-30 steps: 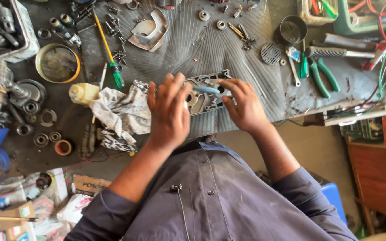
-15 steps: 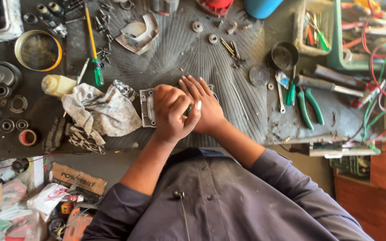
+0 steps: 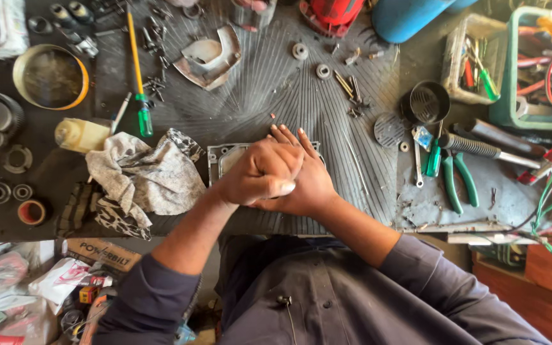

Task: The person places small metal rings into a metal housing on a workbench, then uses a blue-handled tool to tap them into place. The person then picks up a red cylindrical component and wipes it with a cloth.

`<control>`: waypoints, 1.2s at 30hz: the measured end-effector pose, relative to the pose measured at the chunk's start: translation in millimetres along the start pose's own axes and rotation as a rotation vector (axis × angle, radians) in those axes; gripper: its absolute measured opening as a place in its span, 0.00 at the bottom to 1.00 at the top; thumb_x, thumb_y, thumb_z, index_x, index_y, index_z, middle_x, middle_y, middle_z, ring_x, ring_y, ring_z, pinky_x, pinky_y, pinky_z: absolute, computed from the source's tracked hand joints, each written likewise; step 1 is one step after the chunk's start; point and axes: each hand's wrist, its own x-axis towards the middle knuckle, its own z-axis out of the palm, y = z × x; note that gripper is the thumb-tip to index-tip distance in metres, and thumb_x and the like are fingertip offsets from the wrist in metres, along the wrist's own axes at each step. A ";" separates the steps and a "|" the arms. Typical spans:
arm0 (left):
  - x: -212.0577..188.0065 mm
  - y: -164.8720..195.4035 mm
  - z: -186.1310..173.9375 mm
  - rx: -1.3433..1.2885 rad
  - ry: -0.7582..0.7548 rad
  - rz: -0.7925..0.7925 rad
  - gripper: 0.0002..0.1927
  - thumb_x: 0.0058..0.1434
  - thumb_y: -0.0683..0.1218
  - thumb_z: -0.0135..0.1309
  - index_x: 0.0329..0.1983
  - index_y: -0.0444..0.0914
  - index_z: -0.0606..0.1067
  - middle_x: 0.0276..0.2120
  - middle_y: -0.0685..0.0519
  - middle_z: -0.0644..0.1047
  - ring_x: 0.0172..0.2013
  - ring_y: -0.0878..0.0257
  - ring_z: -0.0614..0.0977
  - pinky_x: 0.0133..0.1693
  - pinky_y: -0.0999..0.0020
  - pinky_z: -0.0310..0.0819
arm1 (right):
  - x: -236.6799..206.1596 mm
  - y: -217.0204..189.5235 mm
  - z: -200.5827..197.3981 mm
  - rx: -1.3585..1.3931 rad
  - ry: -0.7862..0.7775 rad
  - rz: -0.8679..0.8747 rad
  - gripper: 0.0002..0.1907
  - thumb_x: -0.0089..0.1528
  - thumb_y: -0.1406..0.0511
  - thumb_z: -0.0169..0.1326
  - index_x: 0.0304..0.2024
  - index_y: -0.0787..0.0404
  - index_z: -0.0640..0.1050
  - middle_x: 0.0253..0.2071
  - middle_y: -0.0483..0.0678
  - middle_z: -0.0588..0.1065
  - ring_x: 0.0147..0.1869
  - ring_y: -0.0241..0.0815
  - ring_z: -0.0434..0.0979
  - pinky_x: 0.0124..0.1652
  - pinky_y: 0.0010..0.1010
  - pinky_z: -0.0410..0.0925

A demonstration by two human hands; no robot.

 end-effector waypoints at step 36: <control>45.5 72.1 57.2 1.452 -0.305 -0.940 0.19 0.58 0.54 0.61 0.45 0.36 0.78 0.40 0.40 0.81 0.44 0.42 0.83 0.46 0.46 0.77 | -31.2 1.3 -12.0 -0.087 -0.085 0.016 0.68 0.47 0.28 0.57 0.68 0.75 0.60 0.74 0.62 0.57 0.81 0.55 0.48 0.74 0.51 0.38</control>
